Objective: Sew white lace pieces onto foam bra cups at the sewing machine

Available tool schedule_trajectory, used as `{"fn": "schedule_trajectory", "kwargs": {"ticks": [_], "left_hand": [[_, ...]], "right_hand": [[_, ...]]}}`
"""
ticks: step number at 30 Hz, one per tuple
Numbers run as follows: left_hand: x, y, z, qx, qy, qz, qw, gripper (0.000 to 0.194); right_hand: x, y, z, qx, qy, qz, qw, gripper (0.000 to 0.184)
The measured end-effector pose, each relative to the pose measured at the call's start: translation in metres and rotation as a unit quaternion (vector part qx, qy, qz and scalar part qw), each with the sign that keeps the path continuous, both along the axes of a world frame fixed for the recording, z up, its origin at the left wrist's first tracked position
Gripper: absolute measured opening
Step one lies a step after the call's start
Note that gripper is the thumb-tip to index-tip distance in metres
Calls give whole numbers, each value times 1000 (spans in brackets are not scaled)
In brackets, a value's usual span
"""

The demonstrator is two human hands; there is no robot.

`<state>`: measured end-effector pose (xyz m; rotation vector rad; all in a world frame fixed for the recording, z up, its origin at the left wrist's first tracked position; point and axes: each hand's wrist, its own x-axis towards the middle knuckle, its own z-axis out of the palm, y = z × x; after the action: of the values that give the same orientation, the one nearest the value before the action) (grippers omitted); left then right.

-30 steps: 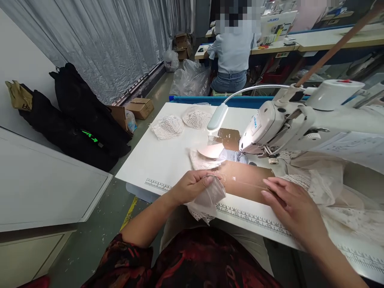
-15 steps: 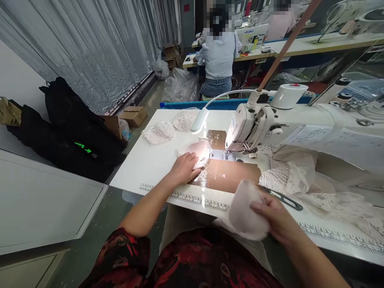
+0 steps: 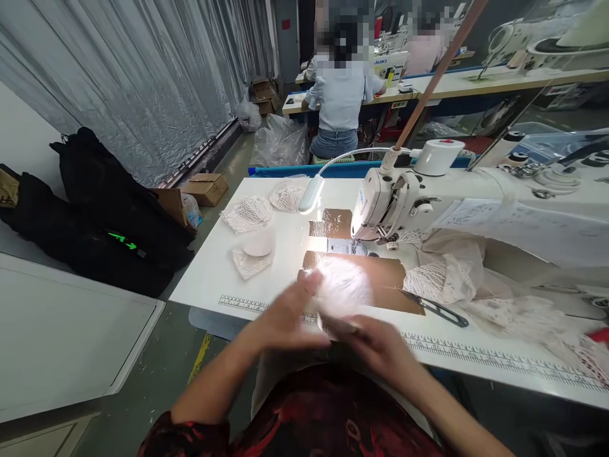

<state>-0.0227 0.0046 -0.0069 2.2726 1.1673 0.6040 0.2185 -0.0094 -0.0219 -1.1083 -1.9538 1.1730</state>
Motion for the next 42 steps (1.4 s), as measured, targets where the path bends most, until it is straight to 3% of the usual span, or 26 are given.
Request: {"fn": "schedule_trajectory", "kwargs": {"ticks": [1,3,5,8,10,11,13,15,17,20,22,23,25,27,28,31,35,37,40,42], "left_hand": [[11,-7,4,-49,-25,-54,997,85],[23,-17,7,-109,-68,-63,990,63],[19,-21,6,-115,-97,17,988,38],[2,-19,-1,-94,-102,168,976,19],[-6,-20,-4,-146,-126,184,964,19],[-7,-21,-4,-197,-157,155,955,25],[-3,-25,0,-326,-226,23,918,41],[4,-28,6,-427,-269,-123,854,53],[11,-27,11,-460,-283,-176,823,63],[18,-18,9,-380,-268,-61,883,95],[21,-10,5,-336,-255,-21,907,100],[22,-6,3,-344,-262,-35,901,98],[24,0,0,-411,-290,-92,859,85],[24,3,-1,-474,-306,-118,817,56],[24,3,-1,-488,-307,-111,810,41],[22,2,-3,-471,-298,-65,828,18],[26,2,-7,-444,-322,-20,836,16],[30,1,-7,-433,-348,9,831,14],[36,0,-7,-409,-372,56,831,11],[38,-1,-8,-391,-373,76,838,6]], "right_hand": [[-12,1,0,-1,-1,24,1000,18],[-24,-1,7,17,10,44,999,13],[-22,-3,19,88,26,9,996,5],[-2,-5,35,214,44,-82,972,13],[10,-3,41,251,51,-151,955,18],[14,-1,41,247,47,-170,953,18],[15,6,39,174,20,-141,974,12],[12,11,31,7,14,-27,1000,6],[7,13,20,-150,40,81,985,9],[2,9,8,-253,86,137,954,13],[1,6,5,-277,112,146,943,17],[1,5,5,-283,124,148,939,20],[3,4,7,-284,143,132,939,25],[6,5,8,-279,159,69,945,29],[8,6,8,-273,167,28,947,32],[13,6,4,-243,205,-86,944,53],[16,10,-4,-217,253,-139,932,76],[16,13,-6,-228,266,-145,925,70],[16,20,-9,-258,286,-134,913,37],[17,22,-10,-265,310,-121,905,35]]}}
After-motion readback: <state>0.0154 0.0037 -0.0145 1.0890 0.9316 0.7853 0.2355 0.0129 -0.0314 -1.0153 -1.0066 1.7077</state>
